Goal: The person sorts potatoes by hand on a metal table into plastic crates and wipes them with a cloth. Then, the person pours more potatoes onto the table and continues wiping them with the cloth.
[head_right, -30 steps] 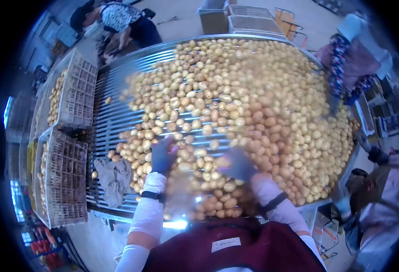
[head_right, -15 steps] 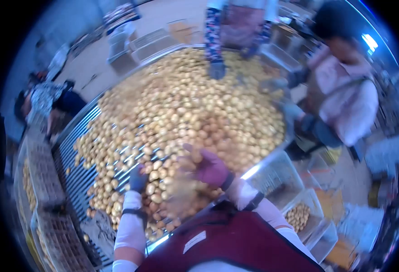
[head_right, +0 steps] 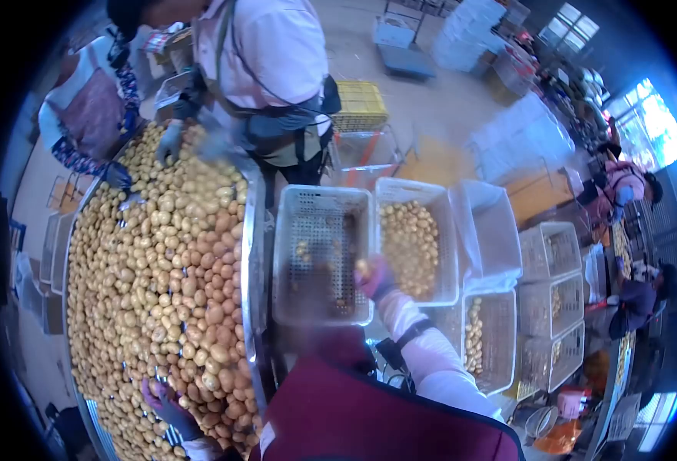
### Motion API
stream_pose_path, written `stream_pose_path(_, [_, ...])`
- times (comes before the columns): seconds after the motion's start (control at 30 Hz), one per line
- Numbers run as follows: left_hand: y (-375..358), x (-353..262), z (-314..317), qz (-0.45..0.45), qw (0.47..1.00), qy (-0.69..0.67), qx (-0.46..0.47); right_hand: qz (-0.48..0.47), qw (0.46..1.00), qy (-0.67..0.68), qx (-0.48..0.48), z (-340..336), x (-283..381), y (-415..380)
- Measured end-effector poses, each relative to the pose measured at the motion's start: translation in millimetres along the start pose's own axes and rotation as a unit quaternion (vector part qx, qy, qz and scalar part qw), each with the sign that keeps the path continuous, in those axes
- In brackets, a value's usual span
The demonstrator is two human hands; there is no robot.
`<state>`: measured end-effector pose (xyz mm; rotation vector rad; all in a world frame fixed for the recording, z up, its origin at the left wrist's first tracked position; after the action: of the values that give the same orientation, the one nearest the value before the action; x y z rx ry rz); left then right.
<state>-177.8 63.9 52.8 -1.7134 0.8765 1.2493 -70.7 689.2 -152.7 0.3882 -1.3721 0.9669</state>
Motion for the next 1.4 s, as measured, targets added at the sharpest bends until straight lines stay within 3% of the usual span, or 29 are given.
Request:
stream_pose_path(0.03, [-23.4,-31.8,37.2,-0.014,1.000,0.028,0.002,0.057,0.991,0.102,-0.073,-25.5,-8.3,-5.5])
stream_pose_path(0.07, [-20.0,-22.0,58.7,0.001,0.998,0.006,0.058,0.096,0.969,0.188,-0.127,-36.9,-11.6,-12.1])
stream_pose_path(0.1, [-23.2,-24.0,85.9,0.015,0.993,-0.016,0.114,0.115,0.955,0.261,-0.083,-25.5,-7.3,-16.6])
stream_pose_path(0.17, [-52.6,-34.0,146.0,-0.055,0.970,0.040,0.232,0.171,0.886,0.430,0.032,26.7,3.7,-30.3])
stream_pose_path(0.2, [-68.4,-37.3,176.7,-0.009,0.958,0.048,0.281,0.209,0.822,0.512,0.134,70.9,16.2,-44.8])
stream_pose_path(0.27, [-97.5,-23.1,229.6,0.105,0.915,0.117,0.370,0.235,0.766,0.543,0.251,143.9,48.4,-77.4])
stream_pose_path(0.3, [-113.4,-18.1,251.4,0.173,0.879,0.176,0.409,0.242,0.757,0.534,0.290,174.7,70.4,-95.4])
stream_pose_path(0.4, [-176.1,-81.9,294.0,0.352,0.753,0.230,0.505,0.182,0.856,0.401,0.271,201.1,111.4,-114.5])
stream_pose_path(0.5, [-158.2,-73.9,263.9,0.415,0.775,0.286,0.381,0.083,0.894,0.316,0.305,161.2,108.5,-93.0])
stream_pose_path(0.57, [-121.4,-49.7,221.0,0.362,0.826,0.292,0.319,0.092,0.943,0.274,0.163,115.3,93.8,-78.9])
stream_pose_path(0.63, [-85.8,-25.9,154.7,0.278,0.893,0.267,0.234,0.236,0.809,0.535,0.053,60.4,76.5,-68.7])
stream_pose_path(0.67, [-64.7,-6.6,112.0,0.179,0.926,0.253,0.215,0.190,0.790,0.581,0.046,13.5,57.5,-53.1])
stream_pose_path(0.7, [-66.1,-2.0,81.3,0.171,0.931,0.289,0.144,0.149,0.788,0.597,0.016,-29.5,42.9,-39.9])
stream_pose_path(0.77, [-70.9,8.2,19.3,0.133,0.926,0.354,0.007,0.088,0.860,0.489,-0.116,-92.7,18.9,-29.4])
stream_pose_path(0.83, [-70.9,42.5,-6.0,0.117,0.955,0.269,0.032,0.090,0.925,0.292,-0.225,-118.2,-5.7,-33.6])
stream_pose_path(0.87, [-68.0,61.4,-6.2,0.226,0.903,0.363,0.047,0.113,0.948,0.231,-0.188,-108.7,-19.8,-31.4])
stream_pose_path(0.97, [-101.3,8.7,89.8,0.273,0.865,0.397,0.142,0.162,0.984,0.074,-0.023,-42.2,-51.8,-35.4])
stream_pose_path(1.07, [-91.6,13.1,178.8,0.308,0.810,0.441,0.234,0.178,0.972,-0.093,0.119,26.1,-18.6,-77.4])
stream_pose_path(1.13, [-95.9,17.5,219.8,0.347,0.771,0.456,0.277,0.212,0.962,-0.126,0.119,1.2,-39.4,-99.1])
stream_pose_path(1.2, [-92.5,39.9,235.8,0.351,0.720,0.532,0.274,-0.083,0.930,-0.295,0.203,-39.8,-41.2,-107.5])
stream_pose_path(1.27, [-95.2,48.9,247.2,0.326,0.670,0.616,0.258,0.214,0.927,-0.294,0.092,-137.6,-90.1,-127.3])
stream_pose_path(1.3, [-96.7,52.2,247.9,0.339,0.667,0.614,0.251,0.273,0.915,-0.294,0.034,-172.7,-92.8,-138.1])
stream_pose_path(1.37, [-95.4,56.1,244.8,0.368,0.656,0.616,0.234,0.289,0.893,-0.340,-0.051,-226.1,-84.7,-142.5])
stream_pose_path(1.4, [-101.3,47.7,252.3,0.341,0.638,0.657,0.211,0.290,0.878,-0.374,-0.076,-246.4,-83.6,-140.6])
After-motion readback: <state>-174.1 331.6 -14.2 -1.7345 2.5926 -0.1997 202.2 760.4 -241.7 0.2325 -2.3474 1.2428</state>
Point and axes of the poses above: each hand's wrist, its own y-axis towards the middle knuckle, its own z-axis out of the palm, x = y × z, the point moved 6 cm from there along y, towards the middle knuckle, and after that the axes turned 13 degrees about -z, right-handed, at the moved point
